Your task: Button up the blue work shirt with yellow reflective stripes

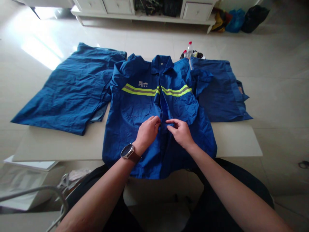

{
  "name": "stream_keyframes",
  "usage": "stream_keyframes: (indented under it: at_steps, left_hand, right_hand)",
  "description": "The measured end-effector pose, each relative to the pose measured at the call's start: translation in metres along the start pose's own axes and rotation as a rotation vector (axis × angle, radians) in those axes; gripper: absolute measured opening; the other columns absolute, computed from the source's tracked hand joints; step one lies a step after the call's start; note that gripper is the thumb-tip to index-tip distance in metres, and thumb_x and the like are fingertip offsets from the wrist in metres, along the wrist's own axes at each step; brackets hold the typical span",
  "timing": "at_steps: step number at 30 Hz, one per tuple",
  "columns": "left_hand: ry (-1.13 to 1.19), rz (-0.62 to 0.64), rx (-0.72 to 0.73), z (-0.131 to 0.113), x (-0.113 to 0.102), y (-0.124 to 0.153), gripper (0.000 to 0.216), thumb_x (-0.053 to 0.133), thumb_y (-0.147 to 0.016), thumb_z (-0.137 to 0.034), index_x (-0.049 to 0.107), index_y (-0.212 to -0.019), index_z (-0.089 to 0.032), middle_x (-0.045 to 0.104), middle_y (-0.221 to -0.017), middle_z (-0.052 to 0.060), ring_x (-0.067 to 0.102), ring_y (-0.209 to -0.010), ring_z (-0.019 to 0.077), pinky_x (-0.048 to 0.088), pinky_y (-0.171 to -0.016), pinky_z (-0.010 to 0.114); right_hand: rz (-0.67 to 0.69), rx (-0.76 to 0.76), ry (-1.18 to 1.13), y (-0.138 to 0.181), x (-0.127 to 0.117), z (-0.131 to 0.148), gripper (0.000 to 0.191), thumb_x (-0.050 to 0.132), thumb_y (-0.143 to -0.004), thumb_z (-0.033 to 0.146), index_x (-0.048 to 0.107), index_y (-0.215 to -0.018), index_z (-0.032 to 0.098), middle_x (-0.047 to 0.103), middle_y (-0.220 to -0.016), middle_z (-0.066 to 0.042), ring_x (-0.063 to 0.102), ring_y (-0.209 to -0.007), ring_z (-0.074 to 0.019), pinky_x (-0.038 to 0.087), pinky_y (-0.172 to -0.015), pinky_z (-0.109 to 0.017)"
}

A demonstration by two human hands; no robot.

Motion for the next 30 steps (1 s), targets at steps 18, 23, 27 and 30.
stream_keyframes:
  at_steps: [18,23,27,30]
  left_hand:
    - [0.059,-0.013,0.125,-0.012,-0.009,0.007,0.026,0.045,-0.1,-0.024,0.07,-0.097,-0.022,0.067,-0.092,0.003,0.062,-0.072,0.0141,0.044,-0.07,0.025]
    - [0.06,-0.008,0.114,-0.013,-0.009,0.007,0.026,0.046,-0.099,-0.023,0.072,-0.098,-0.022,0.07,-0.093,0.003,0.063,-0.075,0.015,0.045,-0.072,0.026]
    - [0.239,-0.022,0.049,-0.011,-0.008,0.006,0.02,0.051,-0.095,-0.023,0.07,-0.094,-0.019,0.072,-0.088,0.003,0.062,-0.073,0.0136,0.047,-0.071,0.024]
    - [0.427,-0.029,-0.034,-0.004,-0.004,0.006,0.016,0.061,-0.092,-0.03,0.071,-0.09,-0.017,0.073,-0.084,0.003,0.064,-0.072,0.0131,0.049,-0.07,0.024]
  right_hand:
    - [-0.016,-0.111,-0.018,0.0,0.003,0.013,0.028,0.068,-0.083,0.042,0.077,-0.089,0.016,0.065,-0.067,0.0,0.047,-0.057,-0.0129,0.033,-0.055,-0.026]
    - [-0.02,-0.192,0.077,0.003,0.002,0.023,0.019,0.066,-0.086,0.036,0.073,-0.087,0.018,0.064,-0.072,0.0,0.049,-0.06,-0.0134,0.036,-0.058,-0.026]
    - [-0.044,-0.301,0.175,0.008,0.002,0.036,0.009,0.065,-0.087,0.026,0.07,-0.086,0.019,0.066,-0.08,-0.001,0.053,-0.065,-0.0138,0.04,-0.065,-0.027]
    - [-0.041,-0.324,0.2,0.01,0.003,0.039,0.008,0.062,-0.087,0.023,0.068,-0.085,0.019,0.065,-0.08,-0.001,0.054,-0.067,-0.0142,0.04,-0.066,-0.027]
Point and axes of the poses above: each hand's wrist, its own y-axis away from the middle knuckle, its own x-axis out of the palm, z = x × y, the point moved 9 cm from there along -y, towards the middle knuckle
